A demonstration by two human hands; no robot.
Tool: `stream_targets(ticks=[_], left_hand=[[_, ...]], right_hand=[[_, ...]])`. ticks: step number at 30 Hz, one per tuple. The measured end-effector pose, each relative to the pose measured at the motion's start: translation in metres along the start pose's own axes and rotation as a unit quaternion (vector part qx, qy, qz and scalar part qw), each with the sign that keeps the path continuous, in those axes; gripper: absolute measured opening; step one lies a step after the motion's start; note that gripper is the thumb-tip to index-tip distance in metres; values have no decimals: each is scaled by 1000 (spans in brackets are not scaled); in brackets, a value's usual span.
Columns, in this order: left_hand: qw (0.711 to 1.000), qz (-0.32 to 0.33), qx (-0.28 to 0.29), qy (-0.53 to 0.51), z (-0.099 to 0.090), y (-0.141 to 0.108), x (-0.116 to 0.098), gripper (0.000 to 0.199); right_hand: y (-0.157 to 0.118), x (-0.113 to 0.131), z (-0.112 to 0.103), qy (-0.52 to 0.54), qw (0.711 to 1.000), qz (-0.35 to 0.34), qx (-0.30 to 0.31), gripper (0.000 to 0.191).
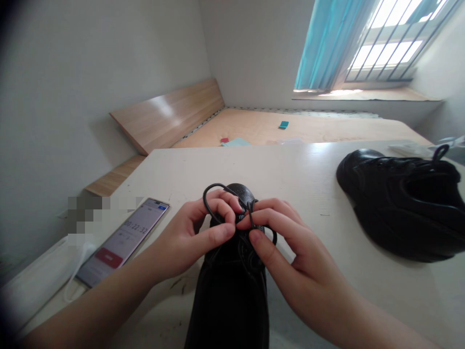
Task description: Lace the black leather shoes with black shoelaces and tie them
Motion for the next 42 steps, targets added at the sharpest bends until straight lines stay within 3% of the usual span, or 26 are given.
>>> stream_targets(ticks=[4, 8, 11, 14, 20, 28, 42], left_hand=[[998, 20, 50, 14, -1, 0, -1, 19], [998, 20, 0, 55, 0, 3, 3, 26], [994, 19, -28, 105, 0, 4, 3, 15], [992, 13, -31, 125, 0, 2, 1, 5], [986, 20, -18, 166, 0, -2, -2, 16], [985, 28, -11, 167, 0, -2, 1, 7], [994, -13, 8, 107, 2, 0, -1, 16]], right_hand=[[0, 0, 1, 9, 1000, 16, 13, 16], [0, 0, 2, 14, 1000, 12, 13, 17], [-1, 1, 3, 16, 1000, 10, 14, 16], [-1, 0, 3, 14, 1000, 13, 24, 15], [-1, 0, 4, 6, 1000, 11, 15, 14], [-1, -1, 4, 0, 1000, 18, 15, 16], [-3, 0, 3, -6, 1000, 14, 16, 16]])
Point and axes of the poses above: each hand's wrist, its own y-axis towards the middle knuckle, its own z-axis out of the palm, x = y × z, the point moved 2 cm from there along y, towards the middle knuckle, and after that the axes turned 7 degrees about y, right-handed, at the moved point
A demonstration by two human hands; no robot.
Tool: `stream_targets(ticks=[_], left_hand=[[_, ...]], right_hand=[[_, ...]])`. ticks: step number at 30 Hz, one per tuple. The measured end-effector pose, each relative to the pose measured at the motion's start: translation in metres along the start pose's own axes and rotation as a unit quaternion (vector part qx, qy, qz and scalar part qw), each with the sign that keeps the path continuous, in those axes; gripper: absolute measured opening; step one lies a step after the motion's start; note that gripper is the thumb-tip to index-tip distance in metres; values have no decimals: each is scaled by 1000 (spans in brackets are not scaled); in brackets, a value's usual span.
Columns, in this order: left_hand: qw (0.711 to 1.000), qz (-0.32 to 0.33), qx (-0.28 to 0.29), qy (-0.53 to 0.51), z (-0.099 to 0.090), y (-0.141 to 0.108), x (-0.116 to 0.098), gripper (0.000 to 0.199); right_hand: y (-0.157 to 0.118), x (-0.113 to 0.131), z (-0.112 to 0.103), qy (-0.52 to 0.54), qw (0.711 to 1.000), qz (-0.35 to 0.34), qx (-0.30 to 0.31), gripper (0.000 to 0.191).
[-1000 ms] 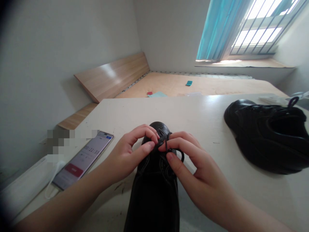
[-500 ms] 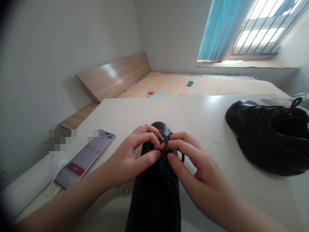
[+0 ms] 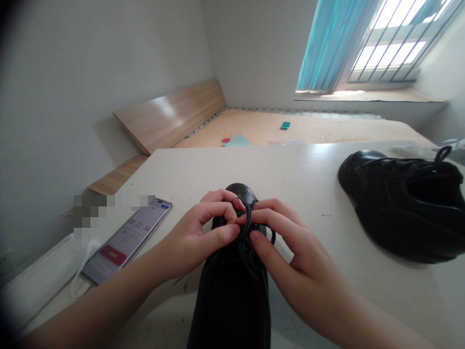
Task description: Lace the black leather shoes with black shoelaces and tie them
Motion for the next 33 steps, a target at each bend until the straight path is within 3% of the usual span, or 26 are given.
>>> stream_targets(ticks=[20, 33], left_hand=[[1000, 6, -4, 3, 3, 0, 2, 15], [994, -60, 2, -95, 2, 2, 4, 19]], right_hand=[[-1, -2, 0, 13, 1000, 0, 17, 19], [1, -3, 2, -7, 999, -23, 40, 22]])
Point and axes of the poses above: each hand's wrist, its own y-axis towards the middle knuckle, its own z-axis out of the palm, x = y × z, the point moved 2 cm from there along y, towards the middle knuckle, and after that the axes turned 7 degrees about y, right-handed, at the moved point
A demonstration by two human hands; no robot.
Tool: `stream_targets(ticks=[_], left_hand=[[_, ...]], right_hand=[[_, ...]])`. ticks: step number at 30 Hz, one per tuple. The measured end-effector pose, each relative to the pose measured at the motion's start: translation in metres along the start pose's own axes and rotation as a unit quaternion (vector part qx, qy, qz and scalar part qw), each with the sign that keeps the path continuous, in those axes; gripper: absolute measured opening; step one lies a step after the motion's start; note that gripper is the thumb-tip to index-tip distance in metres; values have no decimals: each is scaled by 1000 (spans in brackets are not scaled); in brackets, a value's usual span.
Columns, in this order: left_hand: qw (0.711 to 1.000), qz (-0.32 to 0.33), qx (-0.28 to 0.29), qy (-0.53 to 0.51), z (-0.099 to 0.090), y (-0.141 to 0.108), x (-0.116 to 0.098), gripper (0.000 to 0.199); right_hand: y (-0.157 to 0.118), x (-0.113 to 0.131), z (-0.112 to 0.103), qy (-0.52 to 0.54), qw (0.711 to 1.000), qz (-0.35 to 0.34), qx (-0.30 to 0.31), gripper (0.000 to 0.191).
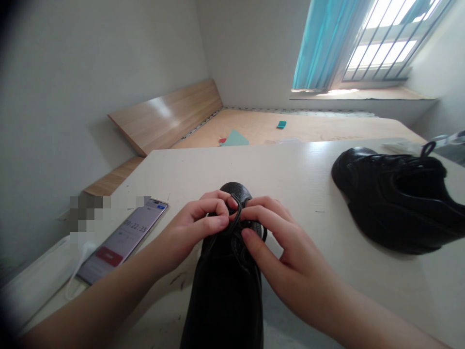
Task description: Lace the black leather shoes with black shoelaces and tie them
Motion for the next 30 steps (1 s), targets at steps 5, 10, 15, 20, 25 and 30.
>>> stream_targets(ticks=[5, 10, 15, 20, 25, 30], left_hand=[[998, -14, 8, -55, -1, 2, 1, 20], [993, -15, 21, -114, 0, 2, 2, 15], [994, -13, 14, -110, 1, 1, 2, 14], [995, -12, 10, -101, 2, 0, 4, 11], [995, -10, 8, -94, 1, 0, 2, 8], [998, -8, -8, -65, 2, 0, -3, 7]], right_hand=[[-2, -1, 0, -12, 1000, 1, 19, 21], [-3, 0, -1, -25, 999, 1, 38, 21], [-4, 1, -1, -33, 999, 0, 42, 19], [-4, 0, 0, -31, 999, 1, 40, 18], [-5, -2, 0, -22, 1000, 7, 20, 15], [-5, -2, 1, 2, 1000, 24, 6, 10]])
Point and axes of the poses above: each hand's wrist, its own y-axis towards the middle knuckle, its own z-axis out of the palm, x = y × z, the point moved 2 cm from there along y, towards the middle knuckle, and after that the axes turned 7 degrees about y, right-handed, at the moved point
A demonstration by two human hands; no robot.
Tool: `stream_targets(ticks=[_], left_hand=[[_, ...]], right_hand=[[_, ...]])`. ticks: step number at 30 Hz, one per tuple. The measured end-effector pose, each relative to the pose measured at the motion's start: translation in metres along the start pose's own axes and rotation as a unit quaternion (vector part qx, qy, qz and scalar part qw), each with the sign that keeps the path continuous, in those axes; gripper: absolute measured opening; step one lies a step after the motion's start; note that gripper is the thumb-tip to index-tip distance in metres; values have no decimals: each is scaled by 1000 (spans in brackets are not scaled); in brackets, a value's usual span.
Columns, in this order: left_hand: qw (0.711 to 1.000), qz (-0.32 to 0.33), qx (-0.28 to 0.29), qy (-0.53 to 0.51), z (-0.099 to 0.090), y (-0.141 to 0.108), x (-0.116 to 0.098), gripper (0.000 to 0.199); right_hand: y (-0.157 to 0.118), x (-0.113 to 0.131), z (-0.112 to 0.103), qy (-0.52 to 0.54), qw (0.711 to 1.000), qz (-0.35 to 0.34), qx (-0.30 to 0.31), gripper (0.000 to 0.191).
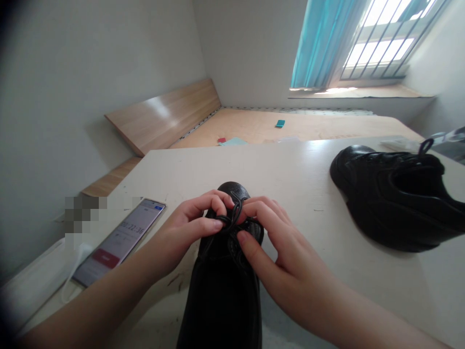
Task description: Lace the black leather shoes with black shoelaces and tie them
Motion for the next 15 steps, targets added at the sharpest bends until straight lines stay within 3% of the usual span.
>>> stream_targets(ticks=[10, 15], left_hand=[[999, 25, -15, 24, 1, 2, -2, 22], [999, 32, 2, 17, -1, 1, 0, 13]], right_hand=[[2, 1, -1, -6, 1000, -5, 15, 11], [2, 3, -1, -17, 1000, -10, 10, 10]])
Point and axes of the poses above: each hand's wrist, its own y-axis towards the middle knuckle, its own z-axis out of the palm, x = y × z, the point moved 2 cm from there along y, towards the middle knuckle, and after that the axes turned 7 degrees about y, right-handed, at the moved point
